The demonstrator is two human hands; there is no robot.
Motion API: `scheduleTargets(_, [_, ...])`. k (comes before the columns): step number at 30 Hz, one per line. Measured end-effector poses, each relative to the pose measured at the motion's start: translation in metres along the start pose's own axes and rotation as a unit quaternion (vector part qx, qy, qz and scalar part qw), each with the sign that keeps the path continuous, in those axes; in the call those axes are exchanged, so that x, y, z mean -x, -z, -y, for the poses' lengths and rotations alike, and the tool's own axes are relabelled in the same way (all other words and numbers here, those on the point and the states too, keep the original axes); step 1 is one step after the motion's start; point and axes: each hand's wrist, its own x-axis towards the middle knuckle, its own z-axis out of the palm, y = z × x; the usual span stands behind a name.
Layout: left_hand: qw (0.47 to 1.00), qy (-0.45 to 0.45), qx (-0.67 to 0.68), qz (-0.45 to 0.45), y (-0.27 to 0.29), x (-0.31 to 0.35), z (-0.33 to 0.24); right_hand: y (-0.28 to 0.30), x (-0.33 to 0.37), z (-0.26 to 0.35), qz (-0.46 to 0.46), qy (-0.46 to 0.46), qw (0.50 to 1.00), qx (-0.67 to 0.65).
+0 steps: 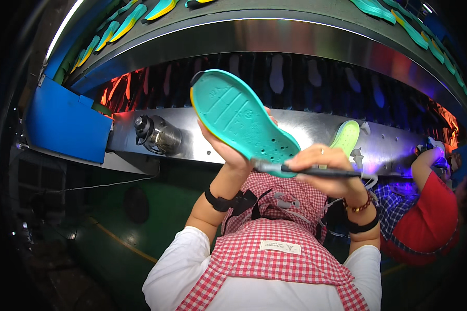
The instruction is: Applying glue or primer to shoe insoles with a brush and placing them onto a conveyor belt.
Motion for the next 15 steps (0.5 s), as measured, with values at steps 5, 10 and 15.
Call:
scheduleTargets(5, [0.999,-0.012,0.031,-0.013,0.002,-0.007,-0.010,0.005,0.009,0.004,-0.041,-0.008,0.999,0.016])
scheduleTargets(10, [0.995,-0.039,0.034,0.079,0.004,-0.007,-0.017,-0.001,0.009,0.012,0.033,0.017,0.999,-0.004])
scheduleTargets(15, [0.997,-0.045,-0.054,0.032,-0.002,-0.009,-0.019,0.009,0.007,0.000,-0.088,-0.072,0.994,-0.003])
